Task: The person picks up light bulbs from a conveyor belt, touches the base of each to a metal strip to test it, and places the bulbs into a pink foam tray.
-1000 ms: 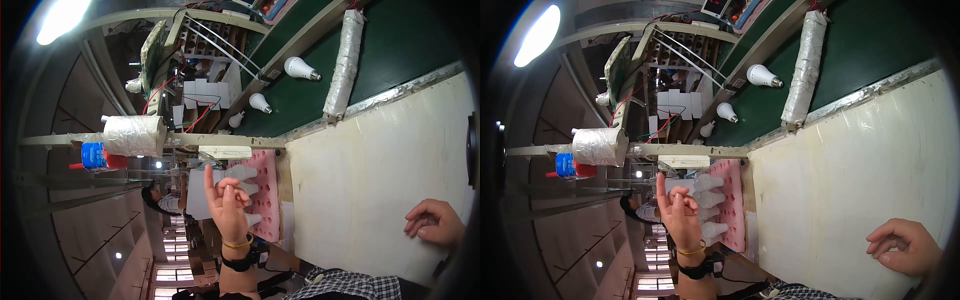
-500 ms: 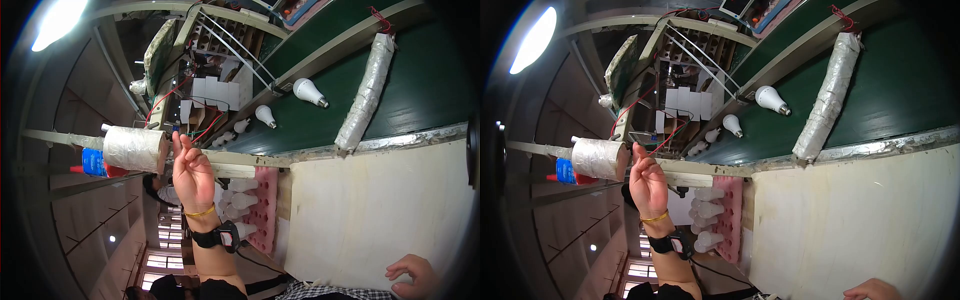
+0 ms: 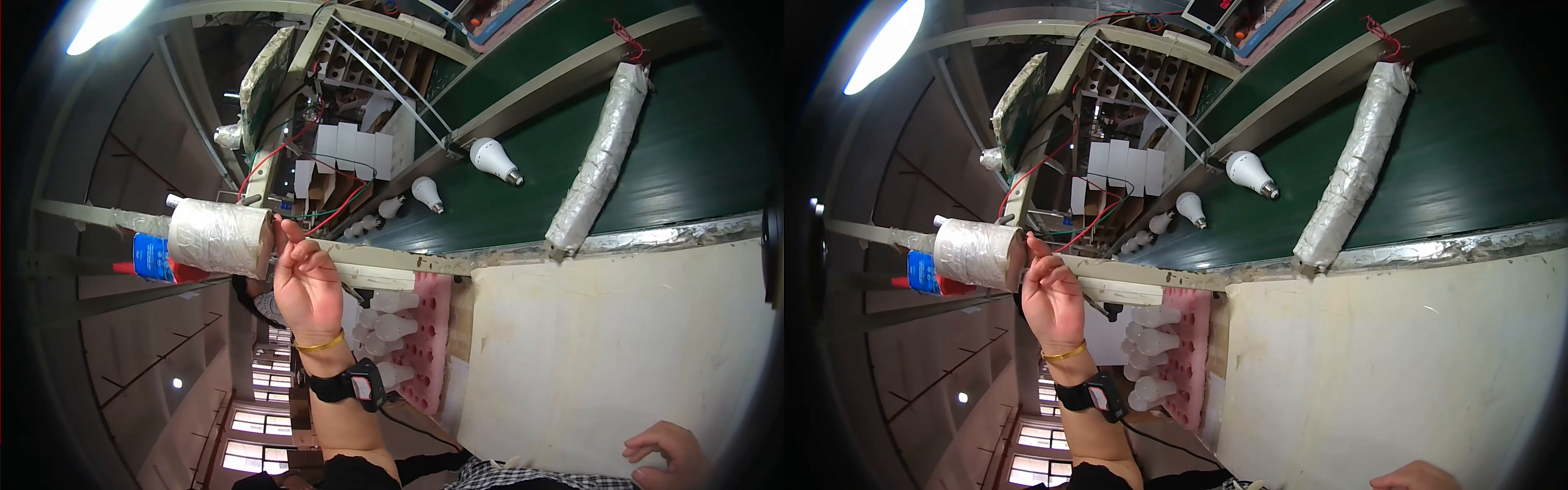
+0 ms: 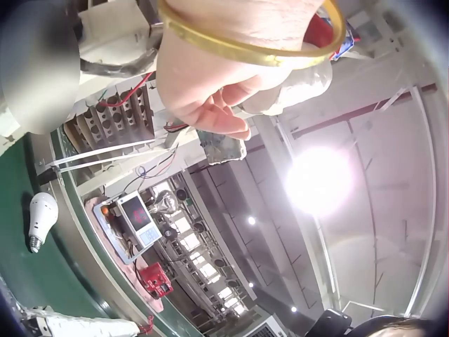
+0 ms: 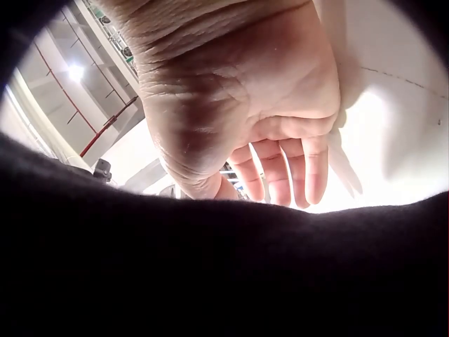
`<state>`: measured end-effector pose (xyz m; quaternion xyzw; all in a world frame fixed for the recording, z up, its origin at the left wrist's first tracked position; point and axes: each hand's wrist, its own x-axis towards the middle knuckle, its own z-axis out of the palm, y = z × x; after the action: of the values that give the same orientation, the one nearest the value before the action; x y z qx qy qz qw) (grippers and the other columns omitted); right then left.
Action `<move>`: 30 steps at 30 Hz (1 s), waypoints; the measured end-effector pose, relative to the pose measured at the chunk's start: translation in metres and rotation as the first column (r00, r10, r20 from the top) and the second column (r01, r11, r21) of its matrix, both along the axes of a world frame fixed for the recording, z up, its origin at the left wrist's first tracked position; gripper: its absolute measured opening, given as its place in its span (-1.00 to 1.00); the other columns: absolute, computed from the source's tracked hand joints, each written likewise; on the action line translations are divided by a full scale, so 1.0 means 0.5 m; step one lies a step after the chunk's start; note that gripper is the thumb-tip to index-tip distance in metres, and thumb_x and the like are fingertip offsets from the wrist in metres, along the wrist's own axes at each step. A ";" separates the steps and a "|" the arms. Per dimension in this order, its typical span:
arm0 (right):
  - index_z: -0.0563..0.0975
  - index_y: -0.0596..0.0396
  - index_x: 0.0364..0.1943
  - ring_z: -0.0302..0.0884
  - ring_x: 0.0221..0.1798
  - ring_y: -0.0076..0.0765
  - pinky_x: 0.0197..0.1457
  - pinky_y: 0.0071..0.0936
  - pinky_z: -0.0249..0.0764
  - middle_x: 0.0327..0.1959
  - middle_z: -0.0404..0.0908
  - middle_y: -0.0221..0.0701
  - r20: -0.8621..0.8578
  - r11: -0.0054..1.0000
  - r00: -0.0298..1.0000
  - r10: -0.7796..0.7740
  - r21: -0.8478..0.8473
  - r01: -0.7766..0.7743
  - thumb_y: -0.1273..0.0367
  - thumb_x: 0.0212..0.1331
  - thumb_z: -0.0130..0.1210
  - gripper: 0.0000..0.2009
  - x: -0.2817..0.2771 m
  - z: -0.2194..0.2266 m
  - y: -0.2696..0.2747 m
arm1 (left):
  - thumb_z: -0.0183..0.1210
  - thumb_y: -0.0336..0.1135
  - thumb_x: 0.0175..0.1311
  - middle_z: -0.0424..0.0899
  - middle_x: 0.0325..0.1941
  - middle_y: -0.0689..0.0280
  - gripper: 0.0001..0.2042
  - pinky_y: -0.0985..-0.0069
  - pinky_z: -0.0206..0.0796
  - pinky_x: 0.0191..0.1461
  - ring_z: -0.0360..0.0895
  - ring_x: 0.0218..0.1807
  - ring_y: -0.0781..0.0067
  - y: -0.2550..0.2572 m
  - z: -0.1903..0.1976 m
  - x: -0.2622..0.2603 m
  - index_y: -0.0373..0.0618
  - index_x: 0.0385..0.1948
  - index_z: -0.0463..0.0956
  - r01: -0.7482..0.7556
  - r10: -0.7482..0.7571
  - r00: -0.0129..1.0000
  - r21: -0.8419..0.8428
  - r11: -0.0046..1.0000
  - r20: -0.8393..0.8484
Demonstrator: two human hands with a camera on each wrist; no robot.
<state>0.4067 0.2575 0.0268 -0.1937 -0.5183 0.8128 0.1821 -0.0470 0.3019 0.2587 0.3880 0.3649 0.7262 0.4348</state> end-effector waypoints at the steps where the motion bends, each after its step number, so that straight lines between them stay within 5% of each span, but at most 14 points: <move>1: 0.45 0.29 0.04 0.49 -0.02 -0.25 0.09 -0.40 0.43 -0.09 0.49 -0.18 0.001 1.000 1.000 0.000 0.002 0.000 0.59 -0.01 0.02 -0.58 0.000 0.001 0.000 | -0.18 -0.55 0.38 0.54 0.13 0.20 -0.62 0.64 0.39 -0.21 0.47 -0.23 0.54 0.000 0.002 -0.001 -0.25 0.23 0.28 0.016 -0.016 1.000 0.003 1.000 -0.008; 5: 0.45 0.29 0.04 0.49 -0.02 -0.25 0.09 -0.40 0.43 -0.09 0.50 -0.19 -0.003 1.000 1.000 0.004 -0.006 -0.004 0.58 0.00 0.03 -0.58 0.000 -0.001 0.001 | -0.18 -0.51 0.41 0.57 0.13 0.25 -0.61 0.65 0.37 -0.24 0.45 -0.26 0.58 -0.019 -0.003 0.017 -0.10 0.26 0.28 -0.130 0.132 0.991 -0.068 0.989 0.016; 8: 0.45 0.28 0.04 0.49 -0.03 -0.26 0.09 -0.40 0.43 -0.09 0.50 -0.19 -0.004 1.000 1.000 0.003 -0.007 -0.003 0.58 0.00 0.04 -0.59 0.001 -0.001 0.001 | -0.19 -0.53 0.38 0.52 0.19 0.19 -0.64 0.63 0.39 -0.22 0.49 -0.21 0.54 -0.038 -0.011 0.024 -0.31 0.20 0.28 -0.029 0.029 0.999 -0.013 0.999 0.018; 18: 0.44 0.26 0.08 0.50 -0.02 -0.29 0.10 -0.41 0.43 -0.06 0.50 -0.23 0.036 0.999 0.999 0.026 -0.027 -0.025 0.60 0.04 0.02 -0.58 0.001 -0.013 -0.015 | -0.17 -0.56 0.31 0.57 0.10 0.33 -0.52 0.65 0.30 -0.24 0.42 -0.28 0.62 -0.041 -0.002 0.027 -0.24 0.31 0.18 0.005 -0.007 0.998 0.031 1.000 0.066; 23: 0.49 0.27 0.01 0.62 -0.06 -0.30 0.02 -0.43 0.58 -0.12 0.54 -0.20 0.084 0.990 0.996 -0.037 -0.132 0.048 0.56 0.06 0.17 -0.64 -0.014 -0.037 -0.037 | -0.20 -0.48 0.42 0.59 0.06 0.29 -0.64 0.61 0.33 -0.26 0.41 -0.31 0.58 -0.059 -0.005 0.038 -0.12 0.22 0.33 -0.054 0.056 0.991 -0.018 0.998 0.122; 30: 0.45 0.28 0.08 0.57 -0.10 -0.44 0.00 -0.49 0.55 -0.13 0.57 -0.28 0.023 0.992 1.000 -0.004 -0.125 0.007 0.51 0.20 0.11 -0.66 -0.008 -0.028 -0.033 | -0.17 -0.49 0.40 0.58 0.05 0.26 -0.71 0.61 0.40 -0.24 0.46 -0.26 0.56 -0.060 0.012 0.029 -0.27 0.11 0.36 -0.016 0.018 0.997 -0.032 0.999 0.069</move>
<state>0.4028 0.2410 0.0127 -0.2152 -0.4677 0.8410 0.1661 -0.0324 0.2719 0.2645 0.3526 0.3642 0.7371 0.4469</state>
